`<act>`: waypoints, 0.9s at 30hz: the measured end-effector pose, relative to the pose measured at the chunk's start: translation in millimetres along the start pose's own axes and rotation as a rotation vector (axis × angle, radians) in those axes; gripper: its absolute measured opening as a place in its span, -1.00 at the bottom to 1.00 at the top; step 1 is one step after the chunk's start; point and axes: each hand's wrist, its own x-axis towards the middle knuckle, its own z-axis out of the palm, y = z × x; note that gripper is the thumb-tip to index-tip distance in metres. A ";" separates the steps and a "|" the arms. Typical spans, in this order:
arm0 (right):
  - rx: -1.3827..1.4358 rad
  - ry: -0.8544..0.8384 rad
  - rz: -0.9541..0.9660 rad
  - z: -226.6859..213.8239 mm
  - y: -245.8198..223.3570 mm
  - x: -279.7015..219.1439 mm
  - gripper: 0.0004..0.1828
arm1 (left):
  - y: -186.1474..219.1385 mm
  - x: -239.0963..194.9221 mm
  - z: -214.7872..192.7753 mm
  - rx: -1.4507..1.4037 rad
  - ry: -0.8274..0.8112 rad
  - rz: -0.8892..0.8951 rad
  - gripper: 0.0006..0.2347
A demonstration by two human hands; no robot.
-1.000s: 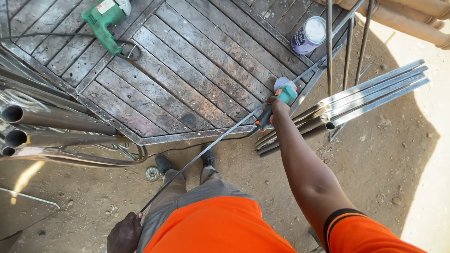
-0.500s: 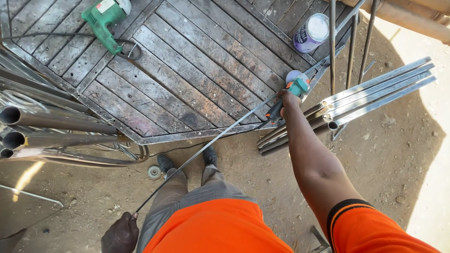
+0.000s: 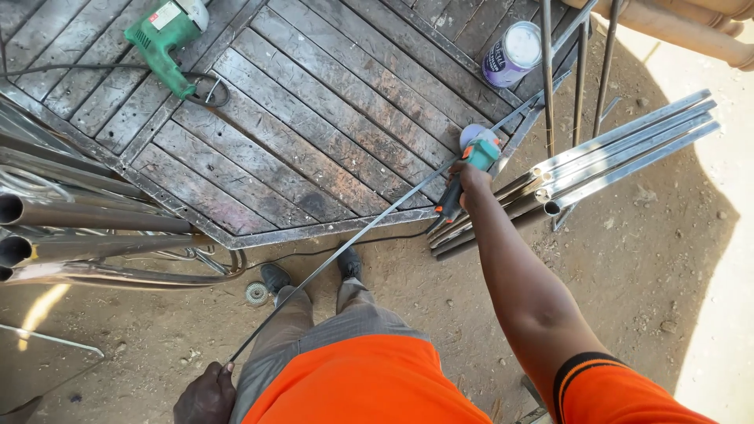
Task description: Using a handheld angle grinder to smooth or clean the surface of a long metal rod on a workbench.
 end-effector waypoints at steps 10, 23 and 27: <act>-0.313 -0.279 0.026 -19.1 89.7 -87.6 -0.67 | 5.7 8.3 -18.5 -0.049 0.036 0.151 -0.63; -0.413 -0.332 -0.064 -46.0 139.8 -175.7 -0.48 | 29.1 32.3 -63.8 -0.094 -0.096 0.261 -0.60; -0.358 -0.317 -0.075 -55.7 128.3 -203.8 -0.62 | 14.2 38.5 -75.8 -0.084 -0.068 0.362 -0.59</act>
